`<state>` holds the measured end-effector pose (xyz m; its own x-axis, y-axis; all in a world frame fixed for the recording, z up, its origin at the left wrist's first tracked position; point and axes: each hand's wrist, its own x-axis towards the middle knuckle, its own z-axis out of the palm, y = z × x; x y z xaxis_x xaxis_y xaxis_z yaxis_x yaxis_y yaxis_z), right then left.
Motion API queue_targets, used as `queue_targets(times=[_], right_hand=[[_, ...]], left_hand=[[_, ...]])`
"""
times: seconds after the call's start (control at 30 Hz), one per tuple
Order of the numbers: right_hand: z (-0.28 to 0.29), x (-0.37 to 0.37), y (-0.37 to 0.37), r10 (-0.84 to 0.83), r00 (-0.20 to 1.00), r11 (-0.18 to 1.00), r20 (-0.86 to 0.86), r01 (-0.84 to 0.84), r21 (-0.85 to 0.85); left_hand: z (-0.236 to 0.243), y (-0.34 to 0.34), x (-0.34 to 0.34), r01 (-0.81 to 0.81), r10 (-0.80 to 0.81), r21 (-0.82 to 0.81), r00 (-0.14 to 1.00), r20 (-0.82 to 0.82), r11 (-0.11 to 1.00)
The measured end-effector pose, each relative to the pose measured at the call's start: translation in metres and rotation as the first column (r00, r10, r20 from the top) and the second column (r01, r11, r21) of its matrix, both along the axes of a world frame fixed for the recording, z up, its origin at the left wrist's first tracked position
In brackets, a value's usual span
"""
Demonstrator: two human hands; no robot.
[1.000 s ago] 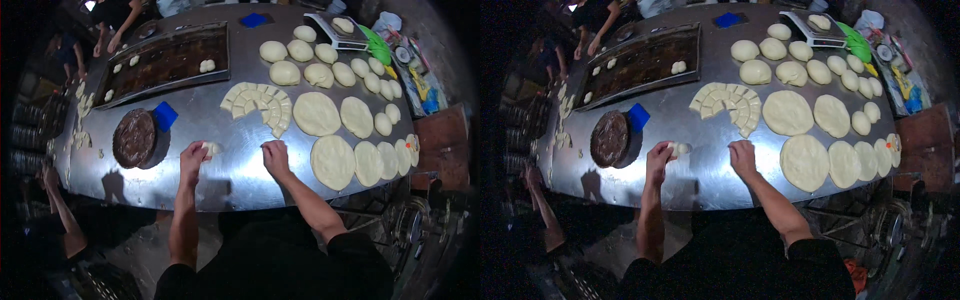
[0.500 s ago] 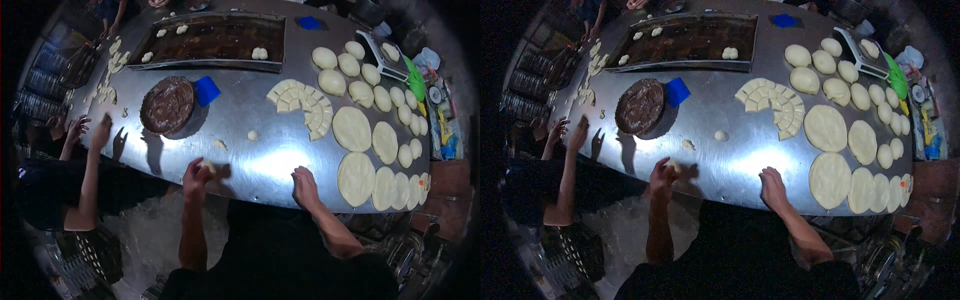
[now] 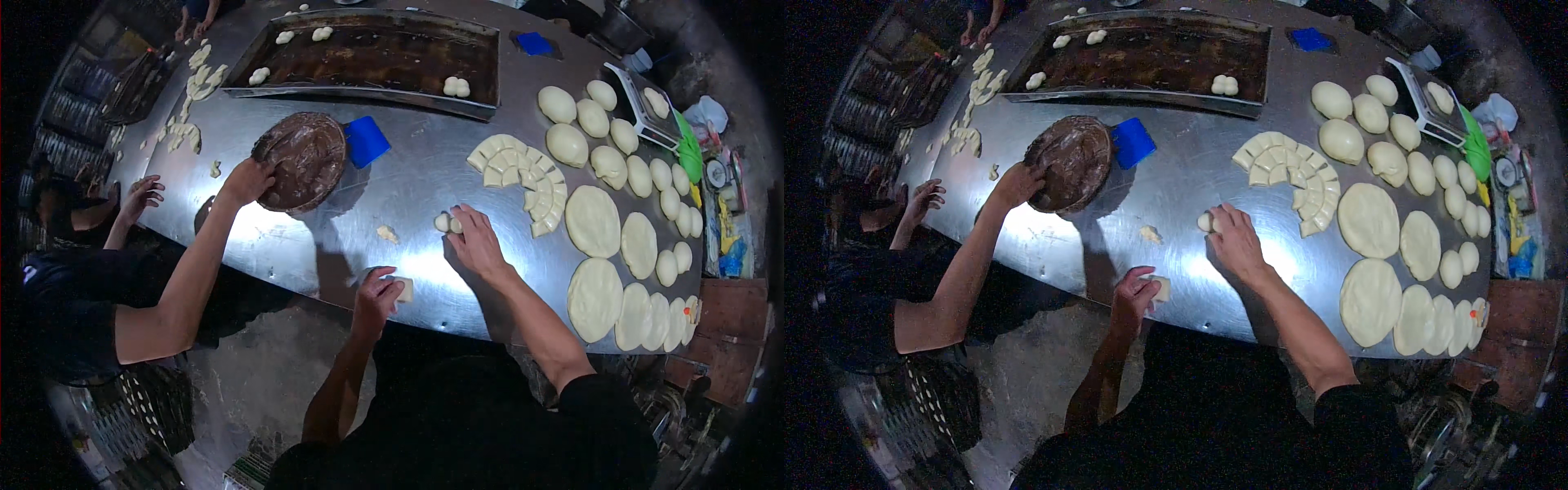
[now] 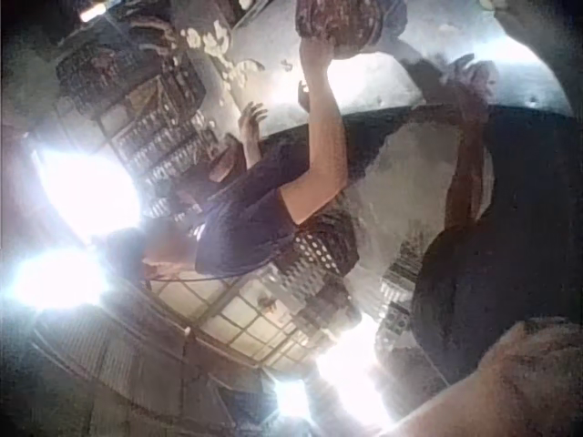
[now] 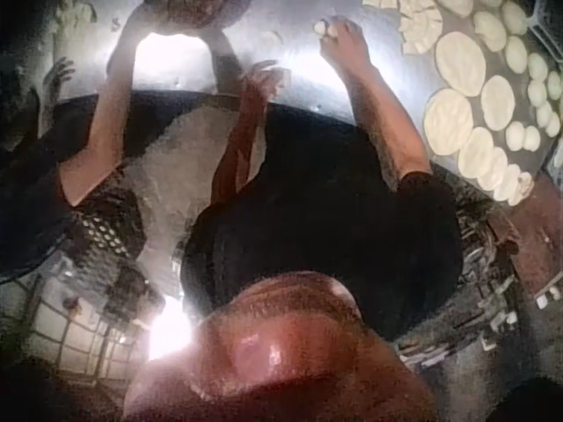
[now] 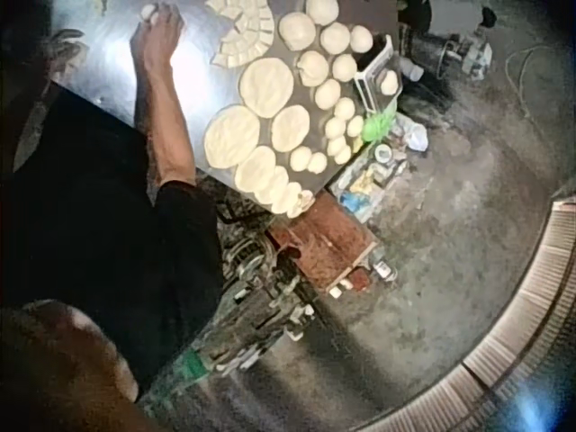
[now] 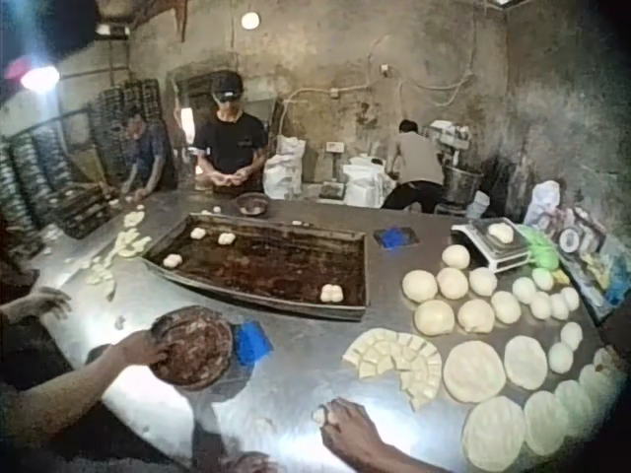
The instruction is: The person fills and shapes dough pieces with chocolate paste by hand, cuts dough using a manual dividing machine, and presses a portion of flattened dough into a round metal pan.
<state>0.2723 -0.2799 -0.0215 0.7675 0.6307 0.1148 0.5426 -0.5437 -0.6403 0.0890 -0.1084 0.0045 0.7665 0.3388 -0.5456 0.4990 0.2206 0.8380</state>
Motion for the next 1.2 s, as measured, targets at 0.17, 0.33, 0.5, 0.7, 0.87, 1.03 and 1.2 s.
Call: queue_targets(times=[0.17,0.33,0.5,0.7,0.87,1.03,1.2], right_hand=[[0.047,-0.041,-0.021,0.082,0.748,0.971,-0.658,0.088,0.221],[0.055,-0.046,-0.069,-0.029,0.705,0.94,-0.708,0.261,0.221],[0.069,-0.055,-0.068,0.264,0.373,0.69,-0.889,0.572,0.445],[0.072,-0.07,-0.002,0.379,0.266,0.412,-0.886,0.809,0.419],[0.06,-0.052,0.085,0.362,0.276,0.559,-0.89,0.7,0.445],[0.056,0.022,0.22,0.341,0.934,0.882,0.107,-0.357,0.307],[0.031,0.053,0.309,0.846,0.47,0.533,0.252,-0.764,-0.364]], left_hand=[[-0.007,-0.047,0.042,0.031,0.035,-0.2,0.947,0.32,0.979],[0.008,-0.073,0.068,0.216,-0.143,-0.163,0.919,0.368,0.963],[0.019,-0.069,0.065,0.176,-0.044,-0.26,0.895,0.443,0.95],[0.018,-0.082,0.046,-0.044,0.015,0.093,0.954,0.299,0.995],[-0.011,-0.036,0.02,-0.195,-0.098,0.677,0.924,0.369,0.71],[0.001,0.044,-0.031,-0.23,0.058,0.487,0.937,0.343,0.842],[-0.043,0.098,-0.102,-0.393,0.316,0.422,0.917,0.241,0.817]])
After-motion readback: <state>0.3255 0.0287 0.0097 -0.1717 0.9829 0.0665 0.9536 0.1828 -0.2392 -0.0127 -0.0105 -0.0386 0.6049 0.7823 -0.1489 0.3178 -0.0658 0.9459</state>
